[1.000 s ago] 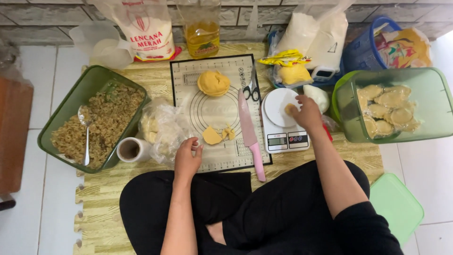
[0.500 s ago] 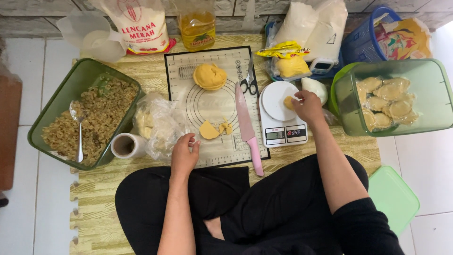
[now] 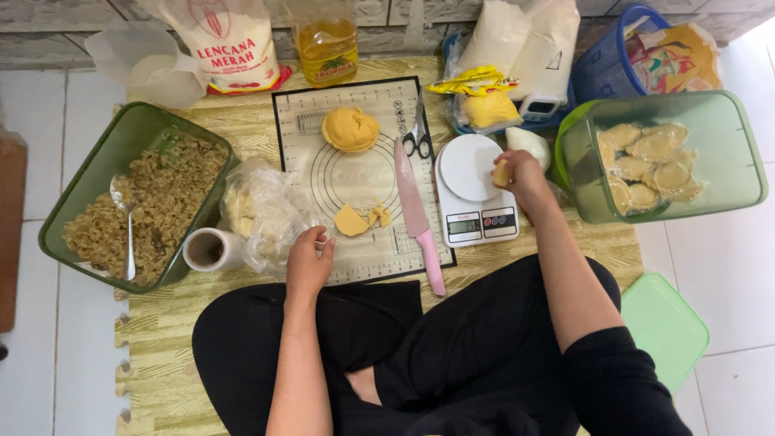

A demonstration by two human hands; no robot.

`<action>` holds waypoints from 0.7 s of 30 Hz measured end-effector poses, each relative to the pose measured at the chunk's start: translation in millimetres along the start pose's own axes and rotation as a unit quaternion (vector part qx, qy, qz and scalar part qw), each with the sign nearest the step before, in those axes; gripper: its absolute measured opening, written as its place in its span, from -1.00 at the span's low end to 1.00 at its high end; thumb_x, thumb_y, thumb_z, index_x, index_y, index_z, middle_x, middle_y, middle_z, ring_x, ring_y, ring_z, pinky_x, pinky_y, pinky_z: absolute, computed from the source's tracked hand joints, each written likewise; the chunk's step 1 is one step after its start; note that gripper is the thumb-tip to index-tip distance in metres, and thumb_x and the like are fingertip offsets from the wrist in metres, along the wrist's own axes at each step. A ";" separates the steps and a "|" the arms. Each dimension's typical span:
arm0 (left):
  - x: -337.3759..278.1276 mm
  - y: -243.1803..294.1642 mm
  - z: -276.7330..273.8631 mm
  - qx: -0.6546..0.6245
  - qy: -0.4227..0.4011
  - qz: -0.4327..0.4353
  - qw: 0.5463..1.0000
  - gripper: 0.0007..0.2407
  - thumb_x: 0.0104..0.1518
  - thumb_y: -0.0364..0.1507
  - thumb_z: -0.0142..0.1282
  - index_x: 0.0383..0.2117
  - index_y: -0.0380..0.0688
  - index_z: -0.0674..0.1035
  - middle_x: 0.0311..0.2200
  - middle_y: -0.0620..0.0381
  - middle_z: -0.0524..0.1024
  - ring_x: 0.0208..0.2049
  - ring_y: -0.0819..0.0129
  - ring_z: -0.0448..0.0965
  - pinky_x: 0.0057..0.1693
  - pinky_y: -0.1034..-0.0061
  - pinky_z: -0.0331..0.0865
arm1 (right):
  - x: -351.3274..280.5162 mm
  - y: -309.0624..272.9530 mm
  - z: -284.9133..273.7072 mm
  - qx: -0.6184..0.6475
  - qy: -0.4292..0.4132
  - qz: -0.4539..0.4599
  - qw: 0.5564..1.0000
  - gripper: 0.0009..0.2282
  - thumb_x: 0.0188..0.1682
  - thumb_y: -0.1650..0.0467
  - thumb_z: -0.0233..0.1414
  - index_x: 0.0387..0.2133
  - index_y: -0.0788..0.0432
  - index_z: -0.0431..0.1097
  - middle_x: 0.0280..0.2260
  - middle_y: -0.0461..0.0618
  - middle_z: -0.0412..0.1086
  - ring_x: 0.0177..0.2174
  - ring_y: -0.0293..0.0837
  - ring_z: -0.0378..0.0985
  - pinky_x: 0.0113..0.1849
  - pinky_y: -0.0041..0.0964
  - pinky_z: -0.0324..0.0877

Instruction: Weighing and portioning dough into consistent sizes using a digital scale on a floor-level workspace.

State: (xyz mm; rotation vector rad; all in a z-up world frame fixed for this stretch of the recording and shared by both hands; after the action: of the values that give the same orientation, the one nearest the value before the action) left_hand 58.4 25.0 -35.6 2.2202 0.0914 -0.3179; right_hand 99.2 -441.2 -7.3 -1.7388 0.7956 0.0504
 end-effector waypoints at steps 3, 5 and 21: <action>-1.6 0.2 0.0 0.003 0.001 0.000 1.000 -0.71 0.21 -0.40 0.17 0.01 -0.27 0.57 -0.22 -0.07 0.57 -0.15 0.10 0.65 -0.06 0.26 0.54 | 1.4 17.2 -12.2 0.120 -0.013 0.075 0.990 -0.67 0.06 0.14 -0.08 -0.31 0.18 0.36 -0.55 0.00 0.36 -0.55 -0.17 0.49 -0.53 -0.35 0.46; -1.7 3.2 -2.6 -0.002 -0.001 -0.004 1.000 -0.71 0.22 -0.40 0.16 0.01 -0.28 0.57 -0.21 -0.07 0.57 -0.15 0.11 0.65 -0.05 0.27 0.54 | 12.5 35.2 -27.4 -0.124 -0.020 0.021 0.992 -0.65 -0.01 0.14 0.05 -0.29 0.22 0.47 -0.48 0.15 0.46 -0.43 0.01 0.57 -0.37 -0.14 0.48; -9.0 23.3 -10.2 -0.005 -0.018 -0.003 1.000 -0.69 0.24 -0.42 0.13 0.05 -0.39 0.53 -0.17 -0.17 0.55 -0.10 0.04 0.62 -0.03 0.23 0.53 | 3.1 84.9 -13.5 -0.658 -0.093 0.096 0.741 -0.23 -0.24 -0.11 0.19 0.11 0.18 0.44 0.12 0.11 0.46 0.16 0.04 0.44 0.08 0.16 0.35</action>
State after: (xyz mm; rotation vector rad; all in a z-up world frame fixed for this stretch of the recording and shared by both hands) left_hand 55.9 19.0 -9.5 2.2036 0.0807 -0.3598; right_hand 51.7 -463.3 -75.5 -2.8717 0.8174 1.1678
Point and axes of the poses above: each hand's wrist, its own x-axis towards the middle knuckle, its own z-axis out of the palm, y = z × x, the point moved 9 cm from there along x, towards the middle knuckle
